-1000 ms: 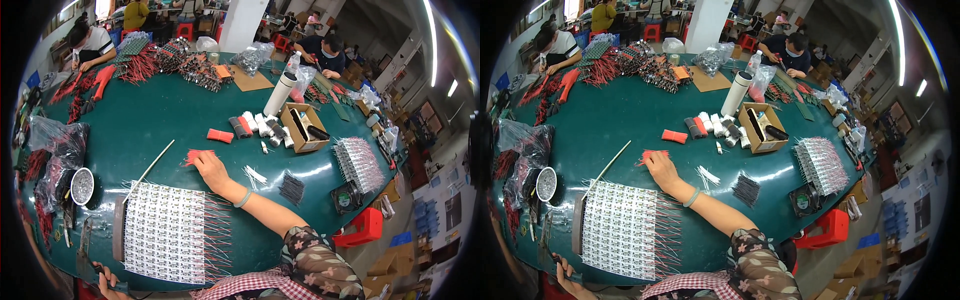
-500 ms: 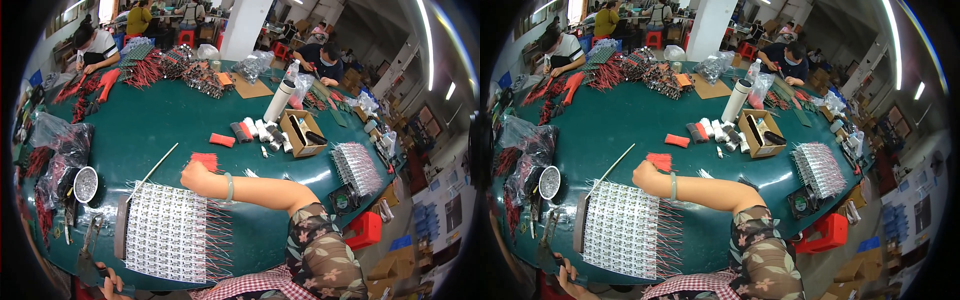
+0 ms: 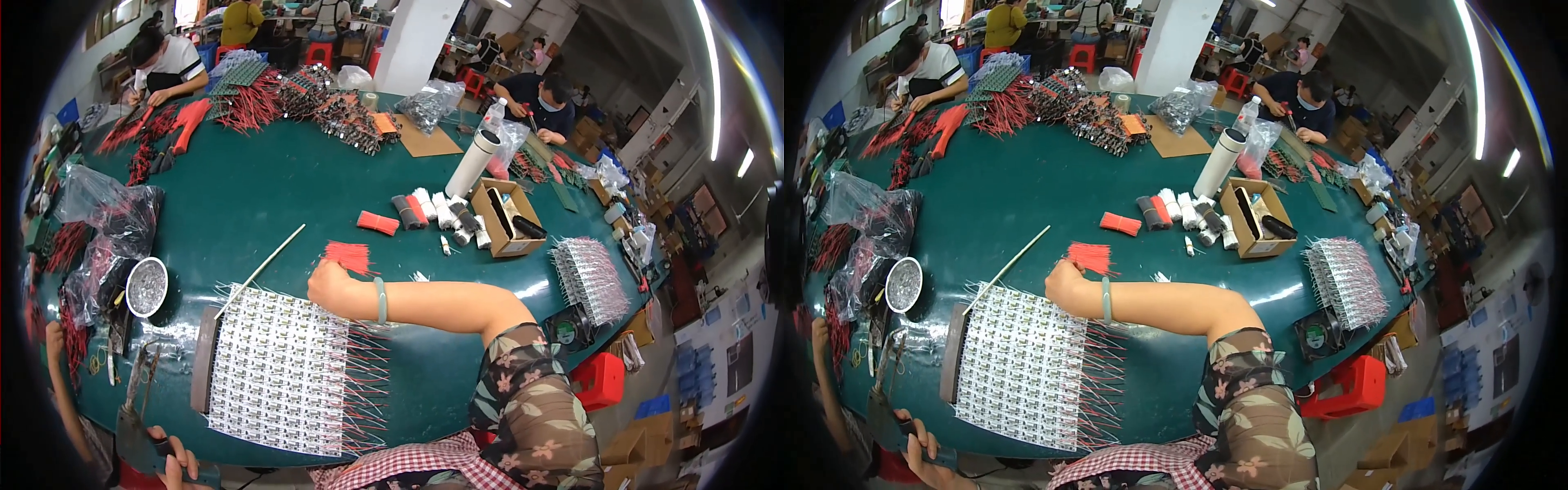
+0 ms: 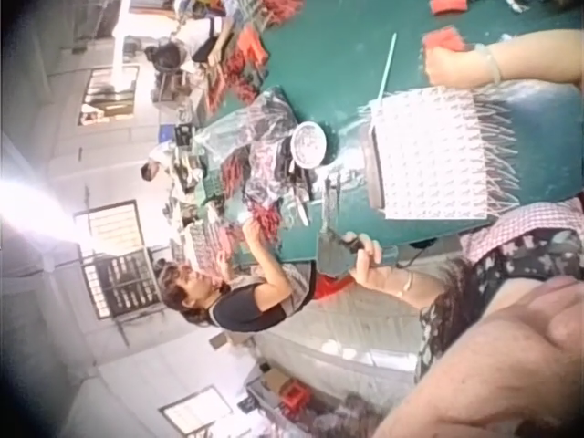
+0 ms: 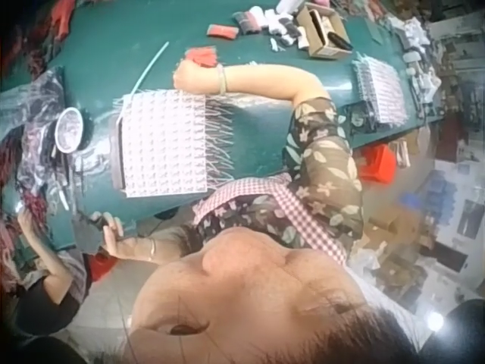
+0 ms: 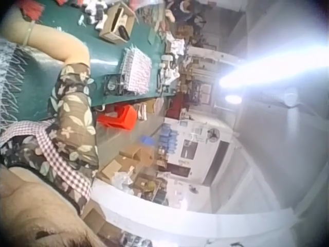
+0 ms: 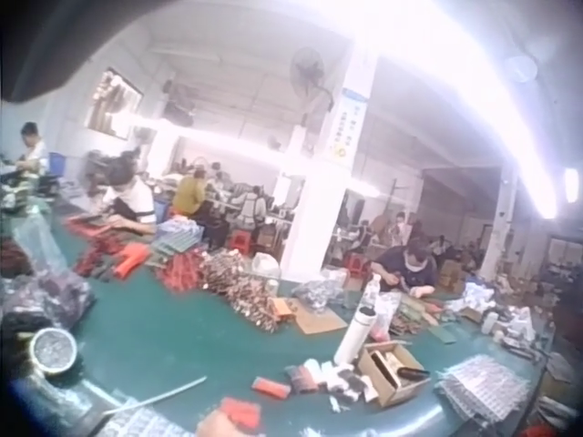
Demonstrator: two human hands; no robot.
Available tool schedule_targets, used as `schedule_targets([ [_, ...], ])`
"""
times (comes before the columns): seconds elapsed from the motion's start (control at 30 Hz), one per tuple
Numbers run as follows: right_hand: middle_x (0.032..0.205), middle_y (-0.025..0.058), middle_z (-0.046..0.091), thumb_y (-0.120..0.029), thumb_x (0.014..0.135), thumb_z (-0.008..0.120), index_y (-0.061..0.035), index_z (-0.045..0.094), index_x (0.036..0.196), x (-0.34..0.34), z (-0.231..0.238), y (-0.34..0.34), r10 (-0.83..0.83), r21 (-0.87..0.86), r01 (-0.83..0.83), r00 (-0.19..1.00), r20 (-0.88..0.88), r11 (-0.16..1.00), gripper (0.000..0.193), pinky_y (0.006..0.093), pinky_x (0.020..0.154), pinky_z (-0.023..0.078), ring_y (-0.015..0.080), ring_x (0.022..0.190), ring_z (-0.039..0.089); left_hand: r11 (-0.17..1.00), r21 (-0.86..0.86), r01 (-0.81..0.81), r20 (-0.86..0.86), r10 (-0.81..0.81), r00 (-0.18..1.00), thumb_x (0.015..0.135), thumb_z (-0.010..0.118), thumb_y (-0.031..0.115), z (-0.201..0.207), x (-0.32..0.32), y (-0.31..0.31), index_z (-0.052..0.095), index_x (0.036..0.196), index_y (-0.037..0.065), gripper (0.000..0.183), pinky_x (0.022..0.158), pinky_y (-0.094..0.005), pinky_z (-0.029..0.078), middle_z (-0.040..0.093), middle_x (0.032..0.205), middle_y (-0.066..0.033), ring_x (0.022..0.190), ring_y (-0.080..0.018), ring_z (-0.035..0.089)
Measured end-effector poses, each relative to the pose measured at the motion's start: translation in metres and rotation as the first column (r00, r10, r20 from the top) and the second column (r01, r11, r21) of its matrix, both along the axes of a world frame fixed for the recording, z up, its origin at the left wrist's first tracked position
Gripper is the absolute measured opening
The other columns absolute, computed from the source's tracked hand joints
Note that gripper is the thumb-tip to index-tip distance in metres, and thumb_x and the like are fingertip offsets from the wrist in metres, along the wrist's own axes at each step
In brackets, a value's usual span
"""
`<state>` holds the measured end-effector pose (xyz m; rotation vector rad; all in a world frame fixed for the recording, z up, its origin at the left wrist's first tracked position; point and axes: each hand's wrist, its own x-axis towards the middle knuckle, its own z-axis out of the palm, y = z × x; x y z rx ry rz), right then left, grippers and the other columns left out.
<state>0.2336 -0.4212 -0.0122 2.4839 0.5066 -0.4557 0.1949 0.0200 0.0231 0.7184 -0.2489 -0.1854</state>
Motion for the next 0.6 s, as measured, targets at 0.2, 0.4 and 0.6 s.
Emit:
schedule_targets([
  [0.2, 0.089, 0.0068, 0.072, -0.014, 0.072, 0.074, -0.0101, 0.077, 0.083, -0.004, 0.006, 0.0, -0.1, 0.044, 0.097, 0.992, 0.078, 0.994, 0.012, 0.0352, 0.064, 0.047, 0.0237, 0.088, 0.067, 0.996, 0.04, -0.084, 0.055, 0.082, 0.995, 0.094, 0.055, -0.003, 0.029, 0.006, -0.032, 0.043, 0.143, 0.003, 0.05, 0.056, -0.0231, 0.042, 0.056, 0.129, -0.0169, 0.079, -0.0186, 0.05],
  [0.4, 0.086, 0.0116, 0.071, -0.011, 0.077, 0.069, -0.0057, 0.077, 0.089, -0.008, 0.011, -0.006, -0.014, 0.064, 0.012, 0.999, 0.037, 0.998, 0.015, 0.0426, 0.049, 0.044, 0.0306, 0.077, 0.064, 0.968, 0.152, -0.201, -0.015, 0.206, 0.978, 0.096, 0.056, -0.001, 0.038, 0.01, -0.062, 0.039, 0.132, -0.004, 0.04, 0.046, -0.0167, 0.039, 0.044, 0.082, -0.0051, 0.061, -0.007, 0.041],
  [0.6, 0.096, 0.0102, 0.071, -0.024, 0.07, 0.08, -0.0085, 0.077, 0.089, -0.006, 0.006, 0.003, -0.109, 0.0, 0.109, 0.994, -0.005, 0.994, 0.025, 0.0346, 0.072, 0.051, 0.0246, 0.092, 0.065, 0.951, 0.224, -0.212, -0.031, 0.224, 0.974, 0.093, 0.06, 0.0, 0.038, 0.003, -0.098, 0.041, 0.131, -0.006, 0.043, 0.045, -0.0162, 0.039, 0.055, 0.094, -0.0105, 0.063, -0.0069, 0.046],
])
